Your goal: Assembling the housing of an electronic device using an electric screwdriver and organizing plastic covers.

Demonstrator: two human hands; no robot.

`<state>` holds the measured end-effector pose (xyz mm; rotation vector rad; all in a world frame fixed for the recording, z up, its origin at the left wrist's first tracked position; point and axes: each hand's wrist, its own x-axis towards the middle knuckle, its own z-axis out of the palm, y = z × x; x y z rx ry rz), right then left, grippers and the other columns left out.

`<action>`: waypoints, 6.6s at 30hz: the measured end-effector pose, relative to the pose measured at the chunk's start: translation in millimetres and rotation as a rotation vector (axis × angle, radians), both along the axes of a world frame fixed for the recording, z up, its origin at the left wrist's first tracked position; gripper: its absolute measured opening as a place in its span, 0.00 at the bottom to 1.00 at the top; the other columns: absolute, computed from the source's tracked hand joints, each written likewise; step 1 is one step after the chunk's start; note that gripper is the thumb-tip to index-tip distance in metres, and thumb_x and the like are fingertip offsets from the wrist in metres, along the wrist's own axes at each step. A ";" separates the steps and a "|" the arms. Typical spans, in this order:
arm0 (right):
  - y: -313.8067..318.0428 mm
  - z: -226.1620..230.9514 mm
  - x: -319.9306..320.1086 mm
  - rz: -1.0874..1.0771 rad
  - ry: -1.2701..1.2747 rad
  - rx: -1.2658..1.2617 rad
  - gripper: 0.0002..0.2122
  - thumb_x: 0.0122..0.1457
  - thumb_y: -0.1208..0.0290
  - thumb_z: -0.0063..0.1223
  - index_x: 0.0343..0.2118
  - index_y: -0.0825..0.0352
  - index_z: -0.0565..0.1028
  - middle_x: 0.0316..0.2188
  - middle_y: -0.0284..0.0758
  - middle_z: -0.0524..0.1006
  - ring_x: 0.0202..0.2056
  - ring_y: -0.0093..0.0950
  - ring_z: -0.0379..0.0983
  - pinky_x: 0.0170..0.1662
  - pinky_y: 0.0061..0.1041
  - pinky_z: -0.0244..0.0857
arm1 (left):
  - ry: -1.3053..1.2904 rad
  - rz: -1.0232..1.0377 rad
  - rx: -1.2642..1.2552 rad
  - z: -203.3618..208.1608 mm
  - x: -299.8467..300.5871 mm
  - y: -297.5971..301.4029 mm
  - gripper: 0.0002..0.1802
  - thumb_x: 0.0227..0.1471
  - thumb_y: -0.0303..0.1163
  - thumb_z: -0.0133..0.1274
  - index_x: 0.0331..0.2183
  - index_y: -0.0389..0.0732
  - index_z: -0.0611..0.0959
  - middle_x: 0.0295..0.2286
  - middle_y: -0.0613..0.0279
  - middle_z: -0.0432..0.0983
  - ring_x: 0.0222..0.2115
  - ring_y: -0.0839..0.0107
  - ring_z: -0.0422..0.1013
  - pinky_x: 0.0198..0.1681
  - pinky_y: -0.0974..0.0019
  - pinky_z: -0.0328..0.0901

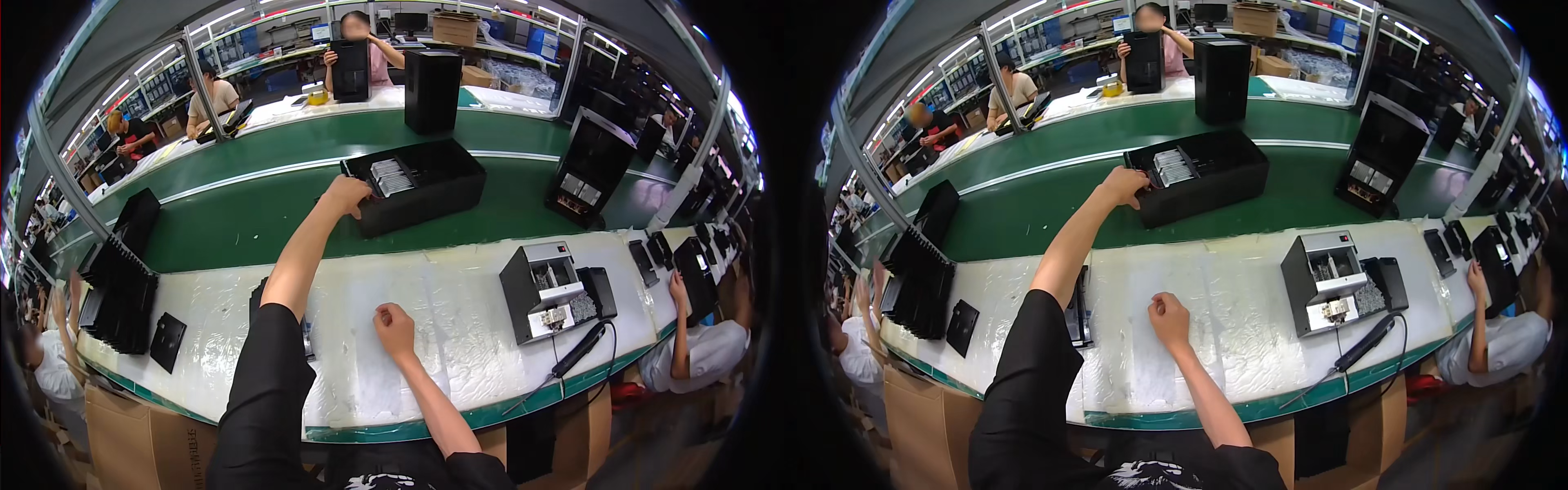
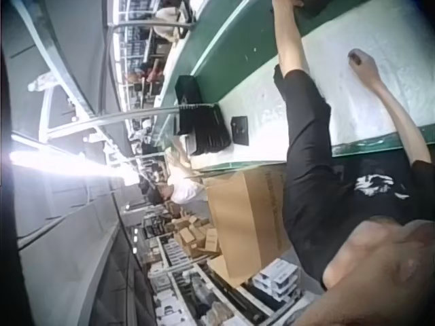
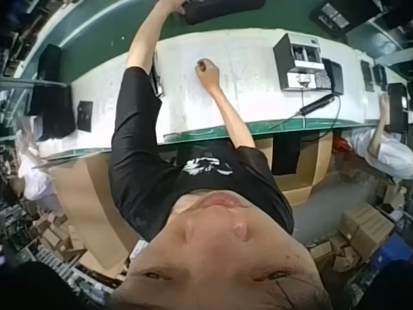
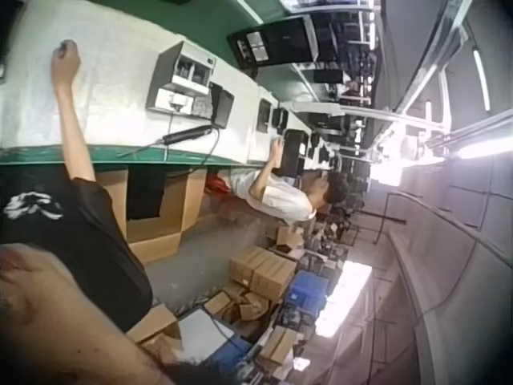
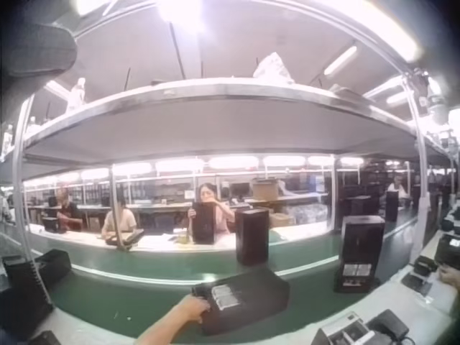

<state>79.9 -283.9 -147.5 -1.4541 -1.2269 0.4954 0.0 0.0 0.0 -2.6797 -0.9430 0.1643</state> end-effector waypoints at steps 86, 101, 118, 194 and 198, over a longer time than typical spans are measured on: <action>-104.7 228.7 119.4 0.610 0.739 0.032 0.44 0.38 0.68 0.53 0.58 0.76 0.43 0.23 0.27 0.65 0.21 0.20 0.64 0.35 0.22 0.58 | -0.745 -0.822 -0.264 34.9 -7.6 -417.2 0.11 0.33 0.31 0.49 0.21 0.33 0.77 0.28 0.58 0.72 0.38 0.64 0.68 0.49 0.62 0.59; -216.7 171.6 154.2 0.666 1.080 0.233 0.14 0.45 0.83 0.43 0.38 0.68 0.62 0.12 0.34 0.62 0.11 0.21 0.56 0.10 0.16 0.58 | -0.823 -0.240 -0.651 -2.8 2.5 -383.3 0.23 0.41 0.34 0.57 0.42 0.39 0.73 0.32 0.64 0.67 0.31 0.67 0.65 0.34 0.67 0.60; -215.6 132.2 144.8 0.177 0.808 0.276 0.05 0.44 0.69 0.48 0.25 0.63 0.69 0.24 0.32 0.62 0.26 0.25 0.55 0.29 0.22 0.53 | -0.918 -0.214 -0.893 -1.7 -15.4 -370.4 0.14 0.36 0.26 0.59 0.32 0.40 0.78 0.26 0.63 0.73 0.27 0.65 0.69 0.31 0.66 0.64; -148.5 109.7 96.2 0.163 0.389 -0.463 0.23 0.60 0.69 0.39 0.56 0.74 0.57 0.52 0.39 0.65 0.51 0.24 0.59 0.55 0.21 0.49 | -1.315 0.285 -1.034 -41.6 -87.7 -393.4 0.40 0.52 0.32 0.43 0.58 0.31 0.40 0.59 0.45 0.34 0.61 0.55 0.34 0.61 0.60 0.35; -147.4 110.6 99.4 0.183 0.352 -0.500 0.23 0.59 0.68 0.40 0.55 0.74 0.57 0.50 0.39 0.67 0.50 0.24 0.61 0.55 0.21 0.50 | -1.606 0.381 -1.001 -66.9 -101.8 -372.4 0.26 0.52 0.32 0.43 0.52 0.34 0.63 0.51 0.52 0.60 0.53 0.61 0.56 0.54 0.63 0.52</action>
